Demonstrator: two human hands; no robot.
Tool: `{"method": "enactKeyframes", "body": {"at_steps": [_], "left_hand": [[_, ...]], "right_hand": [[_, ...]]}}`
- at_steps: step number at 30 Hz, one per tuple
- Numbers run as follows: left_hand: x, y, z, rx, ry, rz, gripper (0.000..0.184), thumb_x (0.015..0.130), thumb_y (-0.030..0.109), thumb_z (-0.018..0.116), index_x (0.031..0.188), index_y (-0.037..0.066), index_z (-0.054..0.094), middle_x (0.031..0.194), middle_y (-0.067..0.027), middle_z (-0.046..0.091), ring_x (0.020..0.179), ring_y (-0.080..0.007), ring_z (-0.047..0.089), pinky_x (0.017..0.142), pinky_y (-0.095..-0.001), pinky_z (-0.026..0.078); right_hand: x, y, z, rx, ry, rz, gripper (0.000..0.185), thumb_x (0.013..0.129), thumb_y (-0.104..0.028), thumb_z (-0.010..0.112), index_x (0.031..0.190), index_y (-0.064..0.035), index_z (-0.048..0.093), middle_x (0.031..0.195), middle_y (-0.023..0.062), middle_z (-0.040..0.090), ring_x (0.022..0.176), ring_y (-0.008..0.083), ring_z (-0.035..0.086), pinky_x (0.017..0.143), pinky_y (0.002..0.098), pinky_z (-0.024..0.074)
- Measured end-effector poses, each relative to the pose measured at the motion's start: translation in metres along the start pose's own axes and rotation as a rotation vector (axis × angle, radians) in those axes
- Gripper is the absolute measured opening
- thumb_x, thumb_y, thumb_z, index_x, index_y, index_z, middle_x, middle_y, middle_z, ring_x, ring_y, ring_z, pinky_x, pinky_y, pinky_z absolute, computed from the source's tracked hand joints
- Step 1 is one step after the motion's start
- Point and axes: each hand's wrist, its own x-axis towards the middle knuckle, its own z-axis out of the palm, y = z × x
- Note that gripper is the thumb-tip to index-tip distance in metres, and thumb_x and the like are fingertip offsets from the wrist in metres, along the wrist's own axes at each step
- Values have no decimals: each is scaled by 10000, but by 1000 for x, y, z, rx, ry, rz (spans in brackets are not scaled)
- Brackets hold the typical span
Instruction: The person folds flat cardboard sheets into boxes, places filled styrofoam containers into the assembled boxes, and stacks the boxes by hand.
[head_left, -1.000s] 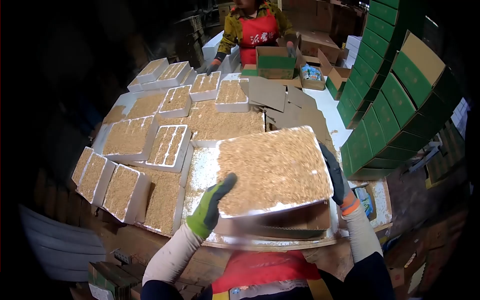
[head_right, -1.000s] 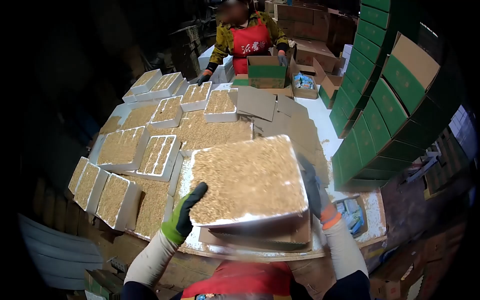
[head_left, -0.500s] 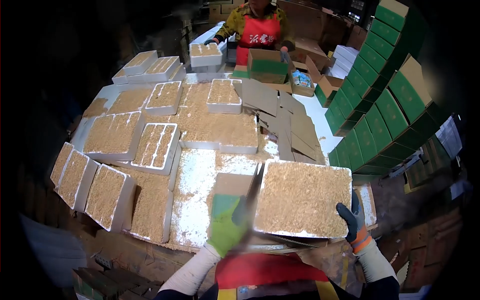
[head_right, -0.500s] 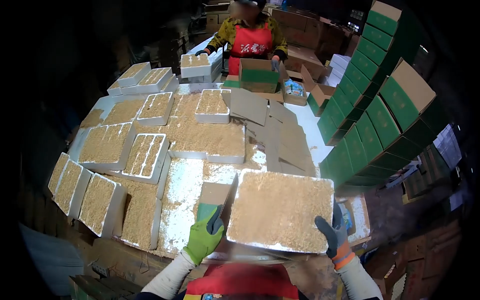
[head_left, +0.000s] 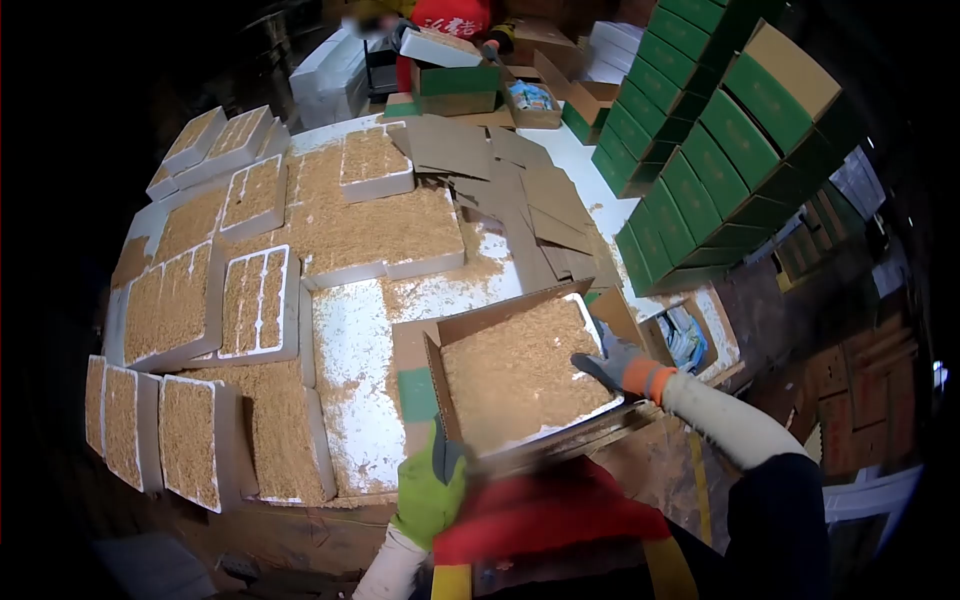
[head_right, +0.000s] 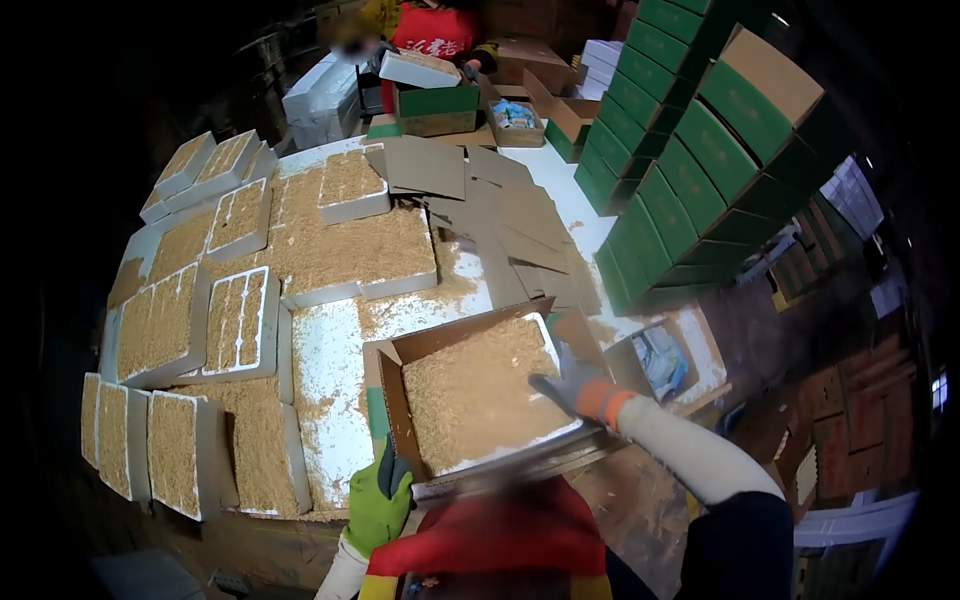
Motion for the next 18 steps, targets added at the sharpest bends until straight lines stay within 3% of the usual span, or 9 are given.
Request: {"method": "enactKeyframes", "body": {"at_steps": [3,5,7,8,9,11,13,16,18], "left_hand": [[5,8,-13,36,-117,-59,556,886,100,636,1364,-123,460,868,-178,673,743,-359,660,681,-403,529],[17,21,-22,100,-211,-140,542,886,146,651,1353,-82,497,916,-182,697,793,-356,683,712,-410,538],[38,14,-44,528,-235,370,417,923,231,655,1237,-41,621,776,-141,690,643,-220,677,596,-340,522],[54,24,-55,450,-340,-139,395,903,312,689,1123,-16,701,802,-156,720,703,-256,713,641,-362,544],[77,58,-61,555,-232,-138,336,897,315,698,1062,24,729,787,-147,723,729,-268,722,669,-371,546],[129,94,-58,725,-32,125,263,861,282,721,989,52,730,826,-146,721,713,-343,692,686,-423,554],[199,104,-22,521,-24,342,230,854,267,729,945,57,715,859,-123,728,734,-310,692,695,-389,558],[313,79,70,807,-208,715,318,841,268,709,1105,95,672,1112,-110,684,1037,-309,632,876,-405,513],[385,55,129,1126,-383,803,466,825,266,696,1259,127,597,1263,-90,610,1165,-309,566,953,-423,470]], "right_hand": [[24,5,16,-314,-265,162,753,928,-592,566,1363,21,515,1280,249,624,1166,415,607,963,410,490],[39,-5,14,-682,-526,3,497,912,-484,597,1079,-26,693,1153,196,695,1041,368,668,873,422,522],[74,-12,18,-711,-653,28,241,748,-343,723,798,-115,782,870,130,750,805,305,714,718,451,540],[101,5,35,-689,-821,92,182,688,-299,723,766,-149,790,809,93,750,777,267,721,687,440,538],[118,26,56,-817,-865,-66,215,702,-311,730,841,-163,801,859,75,757,829,244,727,681,431,543],[66,-19,18,-987,-540,-389,229,820,-279,697,999,-169,787,1058,70,753,980,278,713,692,459,569],[35,-31,22,-797,-51,-361,177,855,-199,620,941,-145,765,932,72,733,895,269,694,735,407,530],[-8,-27,-40,-168,271,-503,308,932,-347,594,1059,-68,626,851,90,663,774,268,662,693,417,512],[-27,-6,-74,75,307,-468,329,919,-373,632,1067,-80,656,858,87,671,769,278,668,687,418,527]]}}
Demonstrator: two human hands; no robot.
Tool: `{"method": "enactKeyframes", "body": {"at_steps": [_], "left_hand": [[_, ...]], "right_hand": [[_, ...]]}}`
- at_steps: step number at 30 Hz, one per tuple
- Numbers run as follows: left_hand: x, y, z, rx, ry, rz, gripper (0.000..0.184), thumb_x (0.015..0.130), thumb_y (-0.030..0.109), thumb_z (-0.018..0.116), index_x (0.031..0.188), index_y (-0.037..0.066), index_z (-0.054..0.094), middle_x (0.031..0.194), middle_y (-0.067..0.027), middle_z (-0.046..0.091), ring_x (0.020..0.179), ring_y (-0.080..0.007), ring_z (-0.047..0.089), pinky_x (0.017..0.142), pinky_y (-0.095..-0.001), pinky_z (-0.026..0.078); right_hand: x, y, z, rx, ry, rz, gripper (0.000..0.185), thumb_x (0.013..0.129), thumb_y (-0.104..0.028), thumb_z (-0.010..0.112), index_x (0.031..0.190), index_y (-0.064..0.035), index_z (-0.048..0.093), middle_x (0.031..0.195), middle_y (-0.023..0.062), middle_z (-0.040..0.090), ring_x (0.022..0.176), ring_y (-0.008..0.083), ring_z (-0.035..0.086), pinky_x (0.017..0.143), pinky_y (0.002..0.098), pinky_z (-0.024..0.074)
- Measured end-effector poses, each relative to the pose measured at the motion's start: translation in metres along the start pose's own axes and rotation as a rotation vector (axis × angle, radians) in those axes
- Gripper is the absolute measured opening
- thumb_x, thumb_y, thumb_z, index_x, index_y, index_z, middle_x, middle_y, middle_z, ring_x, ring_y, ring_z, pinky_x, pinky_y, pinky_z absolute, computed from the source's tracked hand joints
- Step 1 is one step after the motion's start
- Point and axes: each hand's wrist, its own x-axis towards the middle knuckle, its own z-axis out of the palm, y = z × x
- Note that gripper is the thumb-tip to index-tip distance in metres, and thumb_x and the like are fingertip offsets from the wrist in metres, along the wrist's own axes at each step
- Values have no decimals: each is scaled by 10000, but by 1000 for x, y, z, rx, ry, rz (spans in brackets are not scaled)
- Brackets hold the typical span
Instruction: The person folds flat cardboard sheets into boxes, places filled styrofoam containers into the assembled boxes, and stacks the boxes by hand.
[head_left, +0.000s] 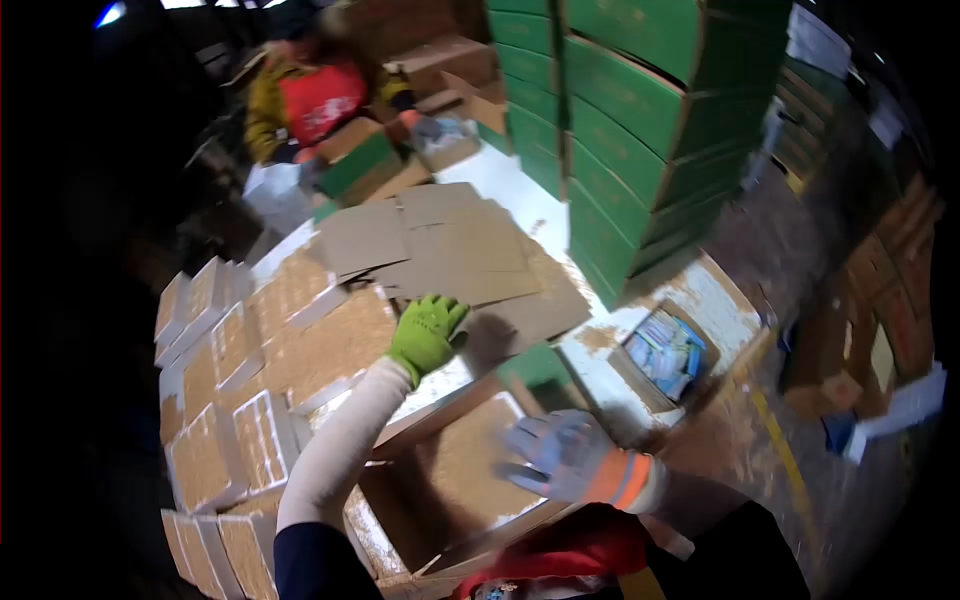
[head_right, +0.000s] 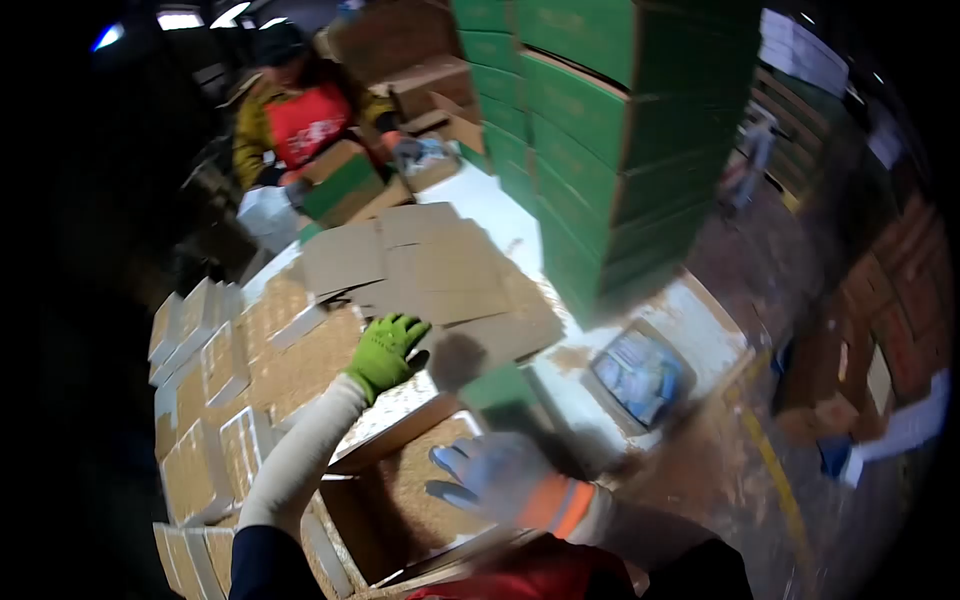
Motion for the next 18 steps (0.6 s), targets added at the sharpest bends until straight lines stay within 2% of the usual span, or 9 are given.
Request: {"method": "enactKeyframes", "body": {"at_steps": [1,4,5,6,8,9,11,13,18], "left_hand": [[37,1,31,127,-105,34,560,809,266,698,1336,145,553,1331,-80,570,1190,-302,542,969,-427,456],[92,-33,133,258,-58,99,462,838,204,624,1292,157,556,1275,-82,577,1171,-305,552,919,-436,471],[98,-41,152,230,-131,65,420,848,181,601,1266,161,567,1233,-80,600,1141,-292,574,902,-431,477],[97,-41,150,209,-180,38,368,871,176,583,1239,160,577,1168,-66,623,1087,-279,595,881,-427,482],[87,-38,122,186,-226,-2,318,895,171,565,1212,160,586,1103,-52,645,1033,-266,616,861,-424,487],[79,-38,108,117,-72,1,299,892,173,570,1188,156,607,1090,-44,656,1014,-265,624,851,-419,493],[65,-29,63,-74,142,-56,269,862,156,612,1128,150,657,1139,-45,668,1023,-272,626,839,-425,500],[39,-13,2,-70,311,-73,287,833,114,647,1116,148,684,1187,-78,664,1059,-310,613,880,-425,499],[-71,-5,-92,-286,526,-290,285,837,70,628,1107,82,719,1163,-138,639,1093,-321,572,942,-395,470]], "right_hand": [[-18,18,-12,104,107,10,307,899,-339,666,1068,-84,668,887,87,689,782,280,679,686,418,534],[-93,95,-17,201,425,243,295,815,-111,722,1106,-70,689,1012,103,727,844,259,707,750,390,555],[-111,125,-21,91,538,309,151,804,-68,743,930,-30,670,980,151,734,895,277,724,777,370,566],[-128,145,-25,157,564,624,129,842,-100,746,896,-30,652,979,152,733,863,275,720,746,355,565],[-153,193,-27,-195,639,738,238,848,-190,787,1024,-55,699,946,123,708,836,250,684,737,334,556],[-142,208,-32,-194,637,734,238,848,-190,787,1024,-55,699,946,123,708,836,250,684,737,334,556],[-122,234,-27,-466,469,699,347,821,-288,810,1071,-68,710,1015,123,690,896,289,669,784,377,554],[-119,274,7,-588,119,934,426,795,-382,811,1072,-75,710,1130,134,668,1009,318,642,877,406,532],[-134,262,4,-445,351,918,256,830,-309,746,968,-95,720,1078,115,687,1015,296,647,910,394,515]]}}
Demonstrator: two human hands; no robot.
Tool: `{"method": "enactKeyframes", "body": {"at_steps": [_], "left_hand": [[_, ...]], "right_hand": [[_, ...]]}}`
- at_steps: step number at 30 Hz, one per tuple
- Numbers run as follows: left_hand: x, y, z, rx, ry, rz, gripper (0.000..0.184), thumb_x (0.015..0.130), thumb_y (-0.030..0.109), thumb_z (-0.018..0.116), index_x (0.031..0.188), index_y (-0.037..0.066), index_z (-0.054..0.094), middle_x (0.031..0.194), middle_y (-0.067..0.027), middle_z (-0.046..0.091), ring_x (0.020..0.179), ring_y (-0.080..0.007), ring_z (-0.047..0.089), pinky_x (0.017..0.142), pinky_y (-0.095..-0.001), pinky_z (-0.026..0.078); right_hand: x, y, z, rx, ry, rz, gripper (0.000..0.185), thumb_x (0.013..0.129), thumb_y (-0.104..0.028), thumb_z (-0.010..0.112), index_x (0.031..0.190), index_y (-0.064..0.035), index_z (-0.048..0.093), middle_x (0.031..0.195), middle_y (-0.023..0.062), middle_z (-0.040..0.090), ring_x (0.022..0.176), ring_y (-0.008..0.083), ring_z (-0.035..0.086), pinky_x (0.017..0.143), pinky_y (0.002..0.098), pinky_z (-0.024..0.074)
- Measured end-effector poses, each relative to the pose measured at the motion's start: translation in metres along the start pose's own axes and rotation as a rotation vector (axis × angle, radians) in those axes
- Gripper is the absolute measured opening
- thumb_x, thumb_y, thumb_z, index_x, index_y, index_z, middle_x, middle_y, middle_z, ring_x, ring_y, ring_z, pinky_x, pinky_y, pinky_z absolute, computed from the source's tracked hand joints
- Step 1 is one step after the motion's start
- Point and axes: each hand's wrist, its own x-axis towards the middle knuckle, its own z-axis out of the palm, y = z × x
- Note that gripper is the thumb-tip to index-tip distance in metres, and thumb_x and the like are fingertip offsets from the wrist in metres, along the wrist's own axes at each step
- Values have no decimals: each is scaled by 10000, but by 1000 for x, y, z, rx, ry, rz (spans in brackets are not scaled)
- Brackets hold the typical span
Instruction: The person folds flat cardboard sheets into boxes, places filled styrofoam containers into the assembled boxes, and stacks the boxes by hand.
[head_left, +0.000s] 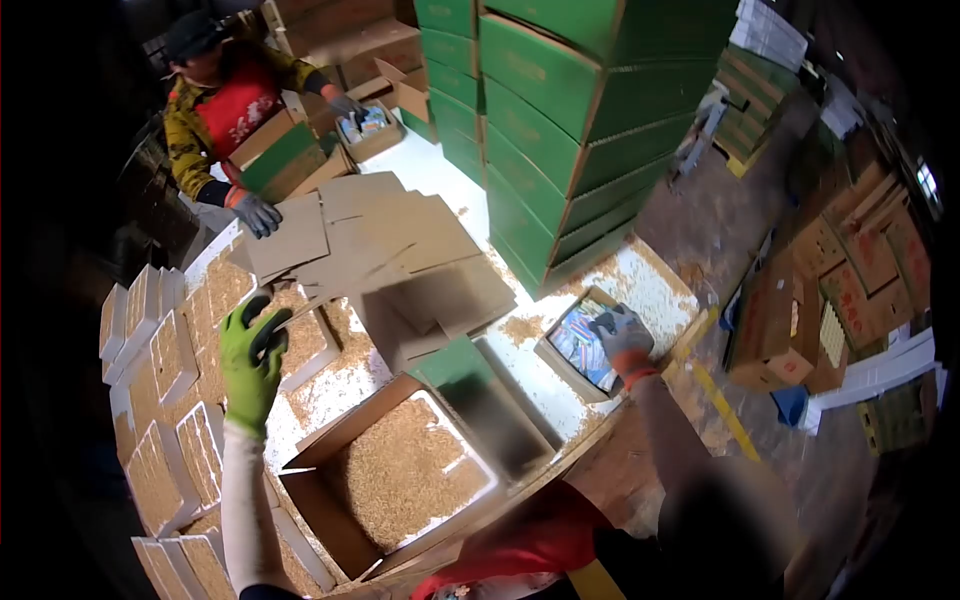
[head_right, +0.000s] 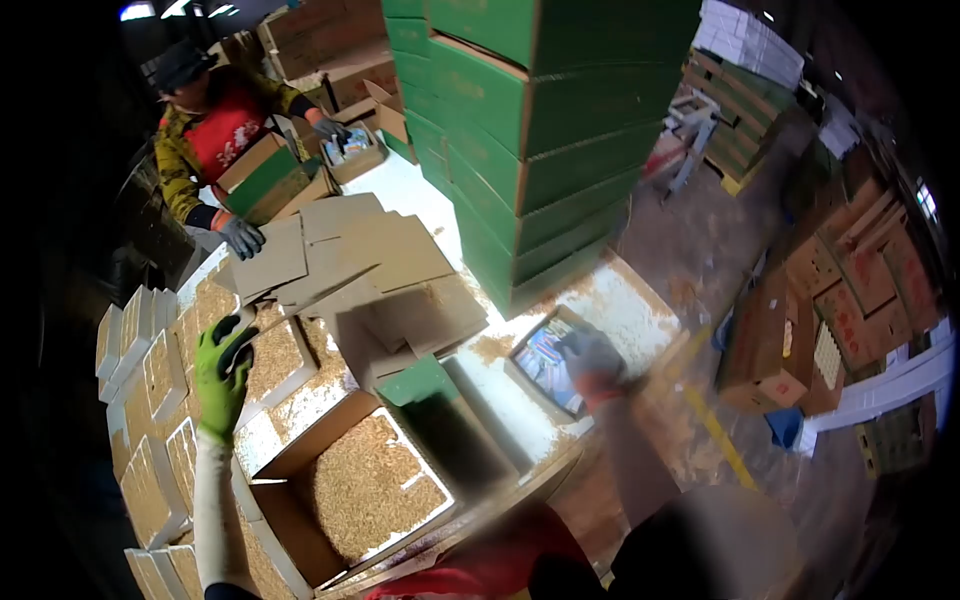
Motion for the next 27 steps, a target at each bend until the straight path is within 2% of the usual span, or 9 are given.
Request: {"method": "enactKeyframes", "body": {"at_steps": [5,7,10,13,17,20,23,25,27], "left_hand": [[-91,-15,-72,-443,133,-210,264,882,41,641,1137,-24,663,1153,-121,622,973,-229,597,818,-330,510],[-130,8,-77,-604,162,-566,349,867,-35,707,1209,-8,641,1203,-123,625,990,-220,644,813,-325,533],[-136,28,-88,-235,-254,93,551,614,-37,735,1144,107,687,1165,-45,657,1029,-234,634,865,-364,524],[-157,14,-68,179,-532,506,232,831,171,603,1029,219,717,1072,43,657,1061,-195,602,870,-352,474],[-161,-13,-15,440,-227,800,137,862,210,569,852,200,705,932,18,642,918,-219,591,801,-382,450],[-164,11,2,623,-620,707,149,856,284,619,899,205,738,973,11,694,932,-234,629,824,-365,453],[-150,65,-50,534,-1462,254,319,823,446,676,1020,213,768,1147,-36,726,1072,-231,657,945,-377,436],[-173,66,-73,519,-1248,213,266,831,385,677,1002,200,764,1085,-48,730,1033,-234,659,961,-415,436],[-211,41,-79,64,-514,239,268,757,328,740,956,149,738,974,-34,718,932,-258,651,927,-433,468]], "right_hand": [[-46,-124,-100,567,13,-33,105,834,-110,699,929,-70,724,989,137,659,1004,295,637,889,382,493],[-96,-183,-107,865,-9,-500,204,825,-225,708,1001,-132,751,1065,117,634,1048,299,612,892,404,505],[-126,-196,-88,392,5,-950,385,826,-196,689,1182,-54,650,1280,142,575,1082,323,575,966,488,466],[-124,-154,-79,923,114,-153,272,822,-100,662,1084,-28,663,1153,135,608,1020,300,592,935,443,479],[-142,-276,-166,374,71,-1115,357,756,-228,738,1073,-83,658,1122,113,611,1044,337,583,916,453,473],[-158,-327,-108,-282,-512,-1296,567,677,-392,812,1151,-139,634,1199,125,580,1179,335,532,984,466,438],[-154,-313,-52,-548,-667,-1121,653,655,-429,833,1198,-139,616,1242,167,545,1166,354,543,954,479,474],[-137,-306,-48,-274,-810,-1134,752,619,-435,853,1253,-129,591,1280,194,507,1162,363,549,958,491,485],[-137,-291,-83,220,-759,-1117,512,741,-234,771,1202,-76,613,1209,170,576,1104,323,608,945,421,513]]}}
